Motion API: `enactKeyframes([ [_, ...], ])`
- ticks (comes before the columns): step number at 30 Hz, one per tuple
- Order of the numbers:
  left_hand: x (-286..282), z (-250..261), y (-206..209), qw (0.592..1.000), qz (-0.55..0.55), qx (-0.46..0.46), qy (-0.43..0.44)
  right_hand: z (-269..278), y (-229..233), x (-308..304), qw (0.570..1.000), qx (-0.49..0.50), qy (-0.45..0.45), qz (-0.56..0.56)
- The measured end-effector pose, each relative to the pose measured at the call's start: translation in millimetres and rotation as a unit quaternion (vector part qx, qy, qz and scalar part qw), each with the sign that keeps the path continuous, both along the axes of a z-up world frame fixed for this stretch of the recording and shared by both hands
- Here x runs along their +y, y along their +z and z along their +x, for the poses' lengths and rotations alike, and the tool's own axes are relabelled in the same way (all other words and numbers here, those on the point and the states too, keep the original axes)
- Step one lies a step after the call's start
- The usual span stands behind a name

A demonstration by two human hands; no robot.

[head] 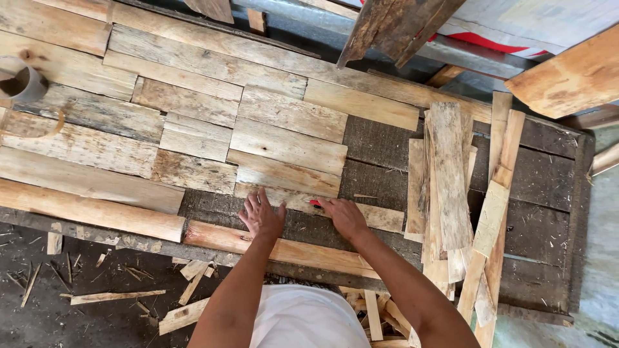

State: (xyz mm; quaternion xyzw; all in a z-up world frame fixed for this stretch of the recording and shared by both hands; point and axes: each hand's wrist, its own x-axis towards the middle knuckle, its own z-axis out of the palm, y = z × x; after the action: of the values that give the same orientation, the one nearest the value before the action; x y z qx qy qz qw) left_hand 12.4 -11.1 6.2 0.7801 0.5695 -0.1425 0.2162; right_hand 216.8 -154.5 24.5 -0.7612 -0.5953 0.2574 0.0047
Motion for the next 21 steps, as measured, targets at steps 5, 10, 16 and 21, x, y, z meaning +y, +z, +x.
enactKeyframes([
  [5, 1, -1, -3, 1.0, -0.003, -0.01, 0.013, -3, -1, 0, 1.0, 0.001, -0.011, 0.015],
  [10, 4, -2, -9, 1.0, -0.007, -0.023, 0.011, -4, -10, -2, 1.0, -0.013, -0.019, 0.0],
  [16, 3, 6, -8, 0.997, -0.042, 0.025, -0.059, -10, 1, 3, 0.998, -0.054, -0.014, 0.025],
  [21, -16, 15, -11, 0.988, -0.032, -0.059, -0.142, -14, 3, 0, 0.999, -0.036, -0.021, -0.002],
])
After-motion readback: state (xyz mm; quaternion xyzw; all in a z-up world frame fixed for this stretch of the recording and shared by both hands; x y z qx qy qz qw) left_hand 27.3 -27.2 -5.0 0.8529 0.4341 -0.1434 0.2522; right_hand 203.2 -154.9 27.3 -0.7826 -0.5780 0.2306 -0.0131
